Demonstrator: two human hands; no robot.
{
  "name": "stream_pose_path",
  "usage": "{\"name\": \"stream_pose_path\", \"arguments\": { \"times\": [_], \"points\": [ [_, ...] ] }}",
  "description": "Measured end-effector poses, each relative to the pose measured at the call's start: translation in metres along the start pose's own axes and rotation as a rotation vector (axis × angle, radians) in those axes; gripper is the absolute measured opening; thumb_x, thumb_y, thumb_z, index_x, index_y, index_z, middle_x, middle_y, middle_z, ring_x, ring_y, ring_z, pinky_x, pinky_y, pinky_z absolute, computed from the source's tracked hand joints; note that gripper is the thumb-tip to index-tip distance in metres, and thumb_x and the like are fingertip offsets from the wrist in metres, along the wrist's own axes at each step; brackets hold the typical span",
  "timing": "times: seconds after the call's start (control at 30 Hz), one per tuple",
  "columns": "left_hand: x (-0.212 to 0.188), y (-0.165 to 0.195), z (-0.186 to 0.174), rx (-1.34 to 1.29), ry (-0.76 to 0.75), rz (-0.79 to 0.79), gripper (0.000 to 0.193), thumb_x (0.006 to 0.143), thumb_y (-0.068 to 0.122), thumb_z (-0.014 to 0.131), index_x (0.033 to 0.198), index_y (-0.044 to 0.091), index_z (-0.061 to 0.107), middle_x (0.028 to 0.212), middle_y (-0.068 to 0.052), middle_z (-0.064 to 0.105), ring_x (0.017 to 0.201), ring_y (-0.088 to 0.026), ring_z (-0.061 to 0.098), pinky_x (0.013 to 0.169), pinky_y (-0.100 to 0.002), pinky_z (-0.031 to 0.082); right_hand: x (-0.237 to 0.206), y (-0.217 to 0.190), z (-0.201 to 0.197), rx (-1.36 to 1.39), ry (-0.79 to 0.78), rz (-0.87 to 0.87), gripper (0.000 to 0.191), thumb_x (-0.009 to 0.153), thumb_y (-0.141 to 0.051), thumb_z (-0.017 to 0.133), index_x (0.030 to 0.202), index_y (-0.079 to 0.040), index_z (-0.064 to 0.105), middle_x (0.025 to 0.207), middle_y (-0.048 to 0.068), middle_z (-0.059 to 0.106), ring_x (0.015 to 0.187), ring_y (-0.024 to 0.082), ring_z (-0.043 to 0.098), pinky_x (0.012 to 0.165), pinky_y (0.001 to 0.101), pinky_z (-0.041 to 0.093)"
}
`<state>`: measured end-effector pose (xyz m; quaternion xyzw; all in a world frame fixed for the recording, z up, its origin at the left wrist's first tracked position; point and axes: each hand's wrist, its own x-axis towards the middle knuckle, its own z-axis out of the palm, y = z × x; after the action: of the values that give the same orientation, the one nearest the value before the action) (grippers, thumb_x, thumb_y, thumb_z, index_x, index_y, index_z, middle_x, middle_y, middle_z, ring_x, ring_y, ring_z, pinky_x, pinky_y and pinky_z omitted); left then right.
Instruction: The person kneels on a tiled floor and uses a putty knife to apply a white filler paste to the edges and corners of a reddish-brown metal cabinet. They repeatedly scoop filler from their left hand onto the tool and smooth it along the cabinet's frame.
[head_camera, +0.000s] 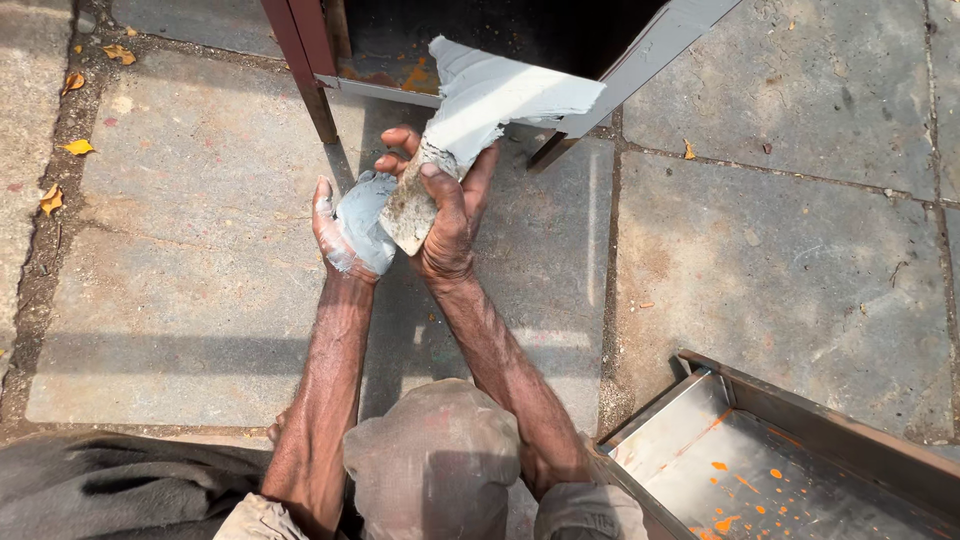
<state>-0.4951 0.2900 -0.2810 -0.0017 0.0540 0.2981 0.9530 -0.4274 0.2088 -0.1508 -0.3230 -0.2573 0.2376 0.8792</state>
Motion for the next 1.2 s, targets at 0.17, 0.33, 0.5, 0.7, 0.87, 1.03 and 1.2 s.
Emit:
{"name": "stream_pose_path", "arguments": {
  "times": [0.17, 0.33, 0.5, 0.7, 0.87, 1.03, 1.2],
  "points": [
    [-0.013, 0.032, -0.013, -0.048, -0.016, -0.028, 0.084, 0.105, 0.057, 0.041, 0.157, -0.008, 0.036, 0.152, -0.024, 0.052, 0.139, -0.037, 0.053, 0.119, -0.049, 0.043, 0.035, 0.043, 0.054, 0.14, -0.024, -0.136, 0.052, 0.103, -0.006, 0.055, 0.145, -0.007, 0.024, 0.12, 0.028, 0.065, 0.105, 0.032, 0.069, 0.099, 0.0484, 0.06],
    [-0.018, 0.057, -0.028, -0.061, -0.028, -0.007, 0.08, 0.11, 0.059, 0.049, 0.154, -0.006, 0.034, 0.15, -0.025, 0.05, 0.136, -0.038, 0.051, 0.125, -0.049, 0.042, 0.067, 0.035, 0.04, 0.208, -0.02, -0.32, 0.057, 0.104, -0.005, 0.053, 0.152, -0.01, 0.023, 0.116, 0.029, 0.067, 0.098, 0.031, 0.072, 0.088, 0.0433, 0.064],
    [-0.026, 0.062, -0.022, 0.13, 0.206, 0.101, 0.092, 0.096, 0.057, 0.052, 0.157, -0.007, 0.026, 0.159, -0.027, 0.042, 0.146, -0.04, 0.046, 0.124, -0.051, 0.038, 0.089, -0.039, -0.028, 0.095, 0.132, -0.444, 0.074, 0.096, -0.005, 0.057, 0.158, -0.015, 0.017, 0.113, 0.028, 0.066, 0.099, 0.032, 0.072, 0.083, 0.0417, 0.067],
    [-0.028, 0.049, 0.016, 0.173, 0.157, 0.065, 0.092, 0.098, 0.057, 0.052, 0.159, -0.006, 0.025, 0.161, -0.027, 0.038, 0.148, -0.039, 0.042, 0.125, -0.05, 0.038, 0.053, -0.083, -0.078, -0.045, 0.026, -0.391, 0.079, 0.098, -0.006, 0.061, 0.164, -0.019, 0.019, 0.112, 0.027, 0.067, 0.094, 0.031, 0.071, 0.075, 0.0387, 0.066],
    [-0.025, 0.029, 0.046, 0.294, -0.005, -0.015, 0.093, 0.1, 0.059, 0.05, 0.158, -0.008, 0.025, 0.161, -0.03, 0.038, 0.15, -0.041, 0.042, 0.127, -0.048, 0.038, -0.053, -0.084, -0.119, 0.084, 0.085, 0.089, 0.075, 0.097, -0.013, 0.065, 0.163, -0.014, 0.03, 0.122, 0.022, 0.057, 0.1, 0.031, 0.063, 0.068, 0.0342, 0.062],
    [-0.006, -0.017, 0.055, 0.7, -0.22, -0.242, 0.102, 0.094, 0.072, 0.045, 0.156, -0.006, 0.028, 0.158, -0.029, 0.041, 0.147, -0.036, 0.046, 0.124, -0.045, 0.041, -0.107, -0.077, -0.161, 0.359, 0.077, 0.438, 0.053, 0.103, -0.022, 0.055, 0.151, -0.007, 0.039, 0.123, 0.019, 0.058, 0.098, 0.034, 0.061, 0.06, 0.0357, 0.059],
    [0.017, -0.062, 0.05, 0.951, -0.297, -0.455, 0.109, 0.089, 0.08, 0.041, 0.157, -0.005, 0.031, 0.158, -0.027, 0.044, 0.145, -0.029, 0.047, 0.119, -0.043, 0.044, -0.117, -0.094, -0.178, 0.202, 0.032, 0.45, 0.058, 0.102, -0.019, 0.056, 0.156, -0.003, 0.041, 0.119, 0.023, 0.058, 0.092, 0.032, 0.063, 0.058, 0.0362, 0.059]
  ]
}}
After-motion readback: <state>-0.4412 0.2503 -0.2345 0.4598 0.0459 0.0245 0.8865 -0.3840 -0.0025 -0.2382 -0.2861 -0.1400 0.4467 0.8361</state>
